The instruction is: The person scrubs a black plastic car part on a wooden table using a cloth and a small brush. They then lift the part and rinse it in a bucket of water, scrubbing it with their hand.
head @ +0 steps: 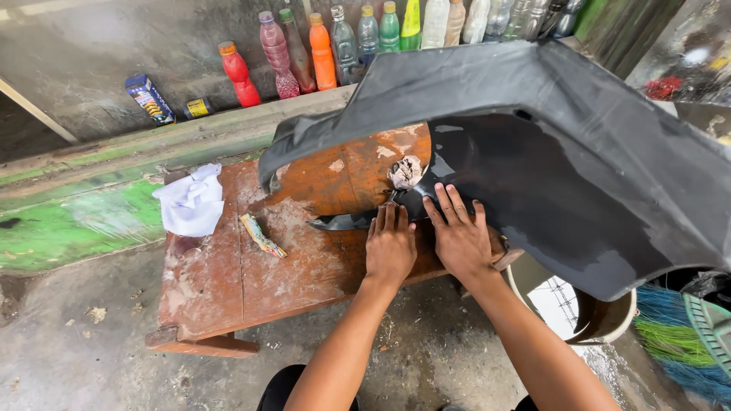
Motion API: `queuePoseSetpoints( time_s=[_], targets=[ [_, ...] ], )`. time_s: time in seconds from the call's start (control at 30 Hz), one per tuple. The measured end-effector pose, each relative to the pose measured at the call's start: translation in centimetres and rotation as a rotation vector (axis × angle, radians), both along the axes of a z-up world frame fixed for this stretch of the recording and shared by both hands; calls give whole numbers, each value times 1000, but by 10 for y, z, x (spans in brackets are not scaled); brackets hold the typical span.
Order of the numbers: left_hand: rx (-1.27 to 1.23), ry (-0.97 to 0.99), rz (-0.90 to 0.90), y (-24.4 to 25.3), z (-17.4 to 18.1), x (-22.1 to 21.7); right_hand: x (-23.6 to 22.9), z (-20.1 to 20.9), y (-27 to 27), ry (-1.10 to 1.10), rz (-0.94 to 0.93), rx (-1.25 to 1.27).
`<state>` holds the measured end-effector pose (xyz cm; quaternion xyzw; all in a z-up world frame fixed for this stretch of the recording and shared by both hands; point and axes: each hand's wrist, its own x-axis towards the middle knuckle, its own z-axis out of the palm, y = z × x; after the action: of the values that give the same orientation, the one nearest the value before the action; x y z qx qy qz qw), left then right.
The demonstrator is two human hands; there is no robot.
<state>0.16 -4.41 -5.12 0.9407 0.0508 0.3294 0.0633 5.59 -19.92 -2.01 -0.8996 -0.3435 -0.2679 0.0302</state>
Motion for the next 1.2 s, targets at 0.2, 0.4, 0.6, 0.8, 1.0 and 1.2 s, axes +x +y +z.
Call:
queuePoseSetpoints(
  time_s=[0.2,0.4,0.6,0.8,1.0,1.2],
  targets=[
    [-37,98,-34,0,3,1,4,3,1,-159,58,69],
    [-87,117,-39,3,1,-8,0,12,-7,59,72,38],
    [-38,143,148,-2,-2,-14,5,10,-12,286,61,-5],
    [-118,187,0,-9,24,-21,7,9,-9,410,27,-38],
    [-103,272,-47,-11,13,-13,6,5,-5,416,9,-45],
    [-76,259,147,-13,0,-19,3,-2,-1,376,39,39]
  ],
)
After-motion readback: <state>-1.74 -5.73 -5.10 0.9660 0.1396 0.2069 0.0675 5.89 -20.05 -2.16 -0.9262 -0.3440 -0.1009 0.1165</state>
